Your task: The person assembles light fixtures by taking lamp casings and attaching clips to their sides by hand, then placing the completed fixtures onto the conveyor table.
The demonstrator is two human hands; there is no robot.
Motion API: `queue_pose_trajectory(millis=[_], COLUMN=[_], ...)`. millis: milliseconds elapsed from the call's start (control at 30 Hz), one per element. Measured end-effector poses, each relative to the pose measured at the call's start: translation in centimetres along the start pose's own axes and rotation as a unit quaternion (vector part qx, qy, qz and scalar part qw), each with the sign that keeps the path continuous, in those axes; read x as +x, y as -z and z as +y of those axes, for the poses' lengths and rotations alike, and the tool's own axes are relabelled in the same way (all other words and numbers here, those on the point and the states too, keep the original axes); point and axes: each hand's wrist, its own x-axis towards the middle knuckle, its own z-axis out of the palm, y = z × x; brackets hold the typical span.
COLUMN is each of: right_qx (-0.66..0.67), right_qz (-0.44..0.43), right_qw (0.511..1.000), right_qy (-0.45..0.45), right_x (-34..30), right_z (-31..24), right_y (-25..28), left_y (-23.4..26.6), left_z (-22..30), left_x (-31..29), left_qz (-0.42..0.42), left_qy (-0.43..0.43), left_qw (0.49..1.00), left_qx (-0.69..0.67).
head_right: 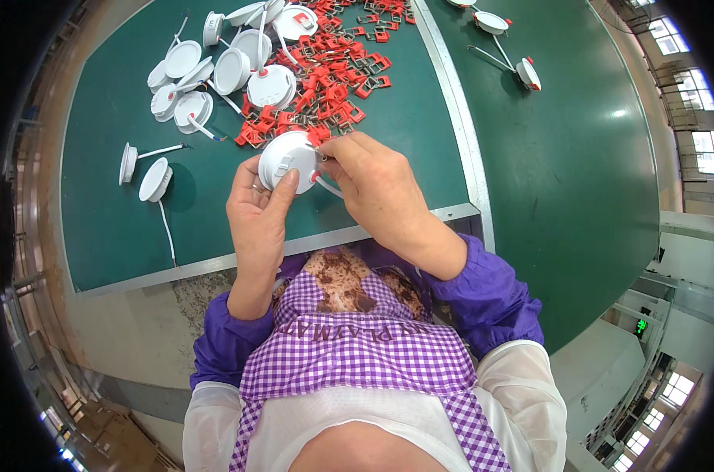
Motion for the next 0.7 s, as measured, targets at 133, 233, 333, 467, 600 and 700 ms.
queue_pose_trajectory(millis=[133, 233, 333, 467, 600, 700], right_qx=[-0.030, -0.027, -0.011, -0.003, 0.006, 0.008], right_qz=[-0.014, -0.001, 0.016, 0.021, 0.034, 0.034], right_qw=[0.999, 1.000, 1.000, 0.999, 0.999, 0.999], right_qy=[-0.006, -0.007, -0.016, -0.031, -0.037, -0.025], right_x=[-0.2, -0.4, -0.7, -0.9, -1.0, -1.2], right_z=[0.1, 0.4, 0.4, 0.5, 0.6, 0.8], right_y=[0.0, -0.3, -0.6, -1.0, -1.1, -0.7], left_y=[-0.2, 0.0, 0.3, 0.1, 0.2, 0.4], left_z=[-0.2, -0.1, 0.6, -0.2, -0.2, 0.5], left_x=[-0.2, 0.0, 0.0, 0.0, 0.0, -0.5], left_qz=[-0.002, -0.012, -0.047, -0.026, -0.036, -0.055], left_qy=[-0.037, -0.040, -0.025, -0.085, -0.073, -0.052], left_qw=[0.996, 0.993, 0.982, 0.977, 0.982, 0.983], left_qx=[0.076, 0.113, 0.179, 0.195, 0.173, 0.167])
